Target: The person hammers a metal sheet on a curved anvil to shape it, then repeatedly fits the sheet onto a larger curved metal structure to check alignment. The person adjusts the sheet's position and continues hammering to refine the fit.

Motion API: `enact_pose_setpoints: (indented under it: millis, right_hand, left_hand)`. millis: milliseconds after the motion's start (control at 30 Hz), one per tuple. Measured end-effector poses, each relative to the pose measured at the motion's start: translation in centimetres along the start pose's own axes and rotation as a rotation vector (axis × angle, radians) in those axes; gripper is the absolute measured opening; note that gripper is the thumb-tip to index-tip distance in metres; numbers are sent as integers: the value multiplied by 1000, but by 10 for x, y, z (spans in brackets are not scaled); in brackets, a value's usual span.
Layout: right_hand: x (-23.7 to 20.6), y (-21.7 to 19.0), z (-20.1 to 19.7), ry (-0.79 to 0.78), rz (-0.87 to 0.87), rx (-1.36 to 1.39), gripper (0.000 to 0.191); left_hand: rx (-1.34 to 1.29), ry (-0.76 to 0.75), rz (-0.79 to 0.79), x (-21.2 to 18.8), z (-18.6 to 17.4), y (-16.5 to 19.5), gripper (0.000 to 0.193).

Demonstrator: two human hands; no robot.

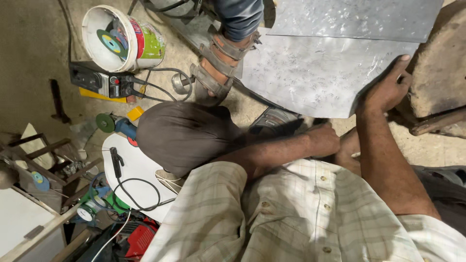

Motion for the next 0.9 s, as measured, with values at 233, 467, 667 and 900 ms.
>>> enact_pose_setpoints:
  millis: [233,467,667,900]
  right_hand:
    - [0,-3,-6,5,40,-179,63]
    - [1,-11,-9,35,-83,-246,65]
    - [2,-7,-9,15,-89,-215,64]
    - [0,-12,-13,59,-84,-259,62]
  left_hand:
    - [-134,526,-264,-70,-80,-59,13]
    - [129,327,-873,-139,-111,-117,50]
    - [-276,71,-1238,-158,-108,-143,69]
    - [-326,111,-1173,-150,-142,-127,62]
Point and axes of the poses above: each hand's wrist, its own x-axis towards the middle knuckle, its own z-axis out of the palm, y = z × x, the point moved 4 cm from there along x, towards the middle knuckle, and after that the axes turned 4 degrees about -x, right-handed, at the moved point
